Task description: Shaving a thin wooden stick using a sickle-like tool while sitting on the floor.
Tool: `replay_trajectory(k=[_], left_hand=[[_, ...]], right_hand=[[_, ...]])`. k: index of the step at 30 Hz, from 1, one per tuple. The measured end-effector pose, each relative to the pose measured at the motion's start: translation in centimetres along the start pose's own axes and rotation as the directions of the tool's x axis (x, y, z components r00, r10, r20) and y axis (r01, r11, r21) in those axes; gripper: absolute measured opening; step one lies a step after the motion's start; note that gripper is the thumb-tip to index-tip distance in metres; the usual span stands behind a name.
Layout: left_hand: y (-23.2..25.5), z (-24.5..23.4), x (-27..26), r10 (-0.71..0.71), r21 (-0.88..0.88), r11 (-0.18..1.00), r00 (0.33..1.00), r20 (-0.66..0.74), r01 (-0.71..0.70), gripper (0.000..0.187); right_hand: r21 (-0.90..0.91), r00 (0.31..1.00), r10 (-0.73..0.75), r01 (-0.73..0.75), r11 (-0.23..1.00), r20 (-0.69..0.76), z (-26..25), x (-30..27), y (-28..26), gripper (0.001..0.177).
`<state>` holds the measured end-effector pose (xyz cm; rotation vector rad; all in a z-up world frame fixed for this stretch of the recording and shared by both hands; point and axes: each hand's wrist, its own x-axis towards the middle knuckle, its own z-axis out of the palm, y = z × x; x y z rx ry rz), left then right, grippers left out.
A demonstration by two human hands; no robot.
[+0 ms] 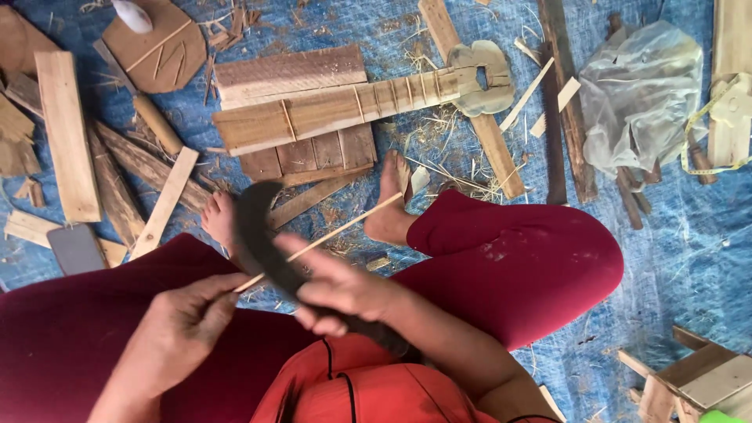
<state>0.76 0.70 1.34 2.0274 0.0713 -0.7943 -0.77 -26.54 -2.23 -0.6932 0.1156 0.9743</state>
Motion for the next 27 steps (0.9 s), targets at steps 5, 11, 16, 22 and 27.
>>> replay_trajectory(k=[5,11,16,22,27], left_hand=[[1.3,1.2,0.2,0.113,0.240,0.966,0.992,-0.064,-0.095,0.014],[0.8,0.3,-0.3,0.316,0.346,0.909,0.925,-0.211,-0.232,0.020],[0.7,1.1,0.3,0.368,0.401,0.877,0.905,-0.212,-0.263,0.020],[1.6,0.2,-0.6,0.428,0.391,0.862,0.876,-0.223,-0.322,0.020],[0.6,-0.2,-0.9,0.337,0.281,0.923,0.907,-0.254,-0.264,0.019]], right_hand=[[-0.085,0.993,0.009,0.001,0.996,0.121,-0.2,1.1,1.4,0.080],[-0.010,0.976,-0.090,0.090,0.996,-0.197,-7.9,-0.3,1.6,0.064],[-0.064,0.975,-0.027,0.013,0.998,-0.222,-5.0,-0.9,0.7,0.085],[-0.016,0.976,0.023,-0.027,1.000,-0.216,-3.6,0.4,0.5,0.051],[-0.043,0.951,-0.213,0.209,0.977,-0.226,-5.6,-1.0,-3.2,0.059]])
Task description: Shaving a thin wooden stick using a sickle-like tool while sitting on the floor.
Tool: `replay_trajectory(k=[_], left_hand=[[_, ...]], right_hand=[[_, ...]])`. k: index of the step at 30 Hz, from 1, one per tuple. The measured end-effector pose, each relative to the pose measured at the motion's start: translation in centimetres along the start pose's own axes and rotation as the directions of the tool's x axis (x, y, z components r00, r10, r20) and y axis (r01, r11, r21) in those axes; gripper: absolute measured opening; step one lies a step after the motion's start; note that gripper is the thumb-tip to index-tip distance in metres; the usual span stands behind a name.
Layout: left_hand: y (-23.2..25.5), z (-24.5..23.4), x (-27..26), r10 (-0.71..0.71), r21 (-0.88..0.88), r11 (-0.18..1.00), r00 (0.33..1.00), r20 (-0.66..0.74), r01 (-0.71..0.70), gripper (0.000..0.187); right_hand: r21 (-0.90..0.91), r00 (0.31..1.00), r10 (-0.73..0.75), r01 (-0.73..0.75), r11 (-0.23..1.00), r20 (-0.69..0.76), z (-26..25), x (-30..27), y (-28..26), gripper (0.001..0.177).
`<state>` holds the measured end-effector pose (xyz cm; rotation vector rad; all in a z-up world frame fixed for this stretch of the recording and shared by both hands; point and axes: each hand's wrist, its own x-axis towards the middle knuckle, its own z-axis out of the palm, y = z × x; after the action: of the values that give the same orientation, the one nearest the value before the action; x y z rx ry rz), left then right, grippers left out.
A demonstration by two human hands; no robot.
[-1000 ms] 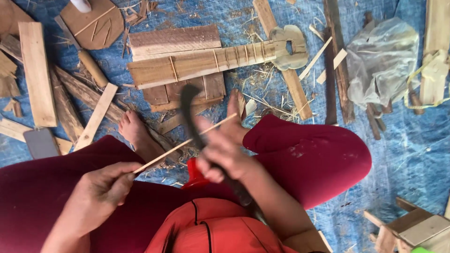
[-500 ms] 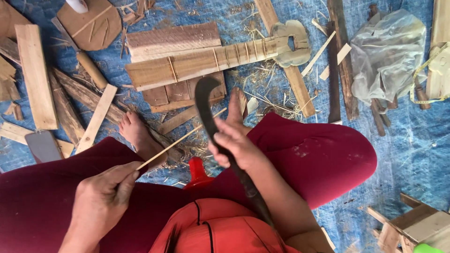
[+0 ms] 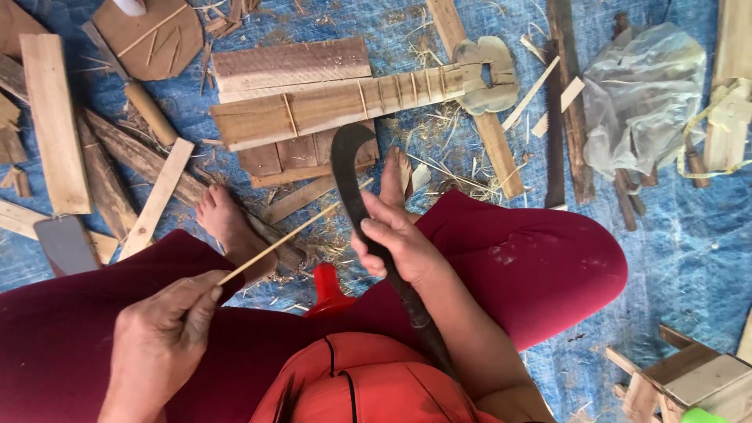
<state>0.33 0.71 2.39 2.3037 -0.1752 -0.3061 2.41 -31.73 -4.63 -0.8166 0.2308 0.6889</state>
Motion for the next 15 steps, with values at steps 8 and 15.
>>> replay_trajectory(k=[8,15], left_hand=[[0.8,-0.6,0.4,-0.053,0.015,0.998,0.999,0.010,0.053,0.018],[-0.7,-1.5,-0.9,-0.184,-0.068,0.981,0.983,0.008,0.184,0.021]], right_hand=[[-0.005,0.963,0.092,-0.094,0.996,0.252,4.6,0.0,0.9,0.079],[-0.010,0.980,-0.198,0.199,0.980,0.029,-1.6,-1.8,-2.6,0.073]])
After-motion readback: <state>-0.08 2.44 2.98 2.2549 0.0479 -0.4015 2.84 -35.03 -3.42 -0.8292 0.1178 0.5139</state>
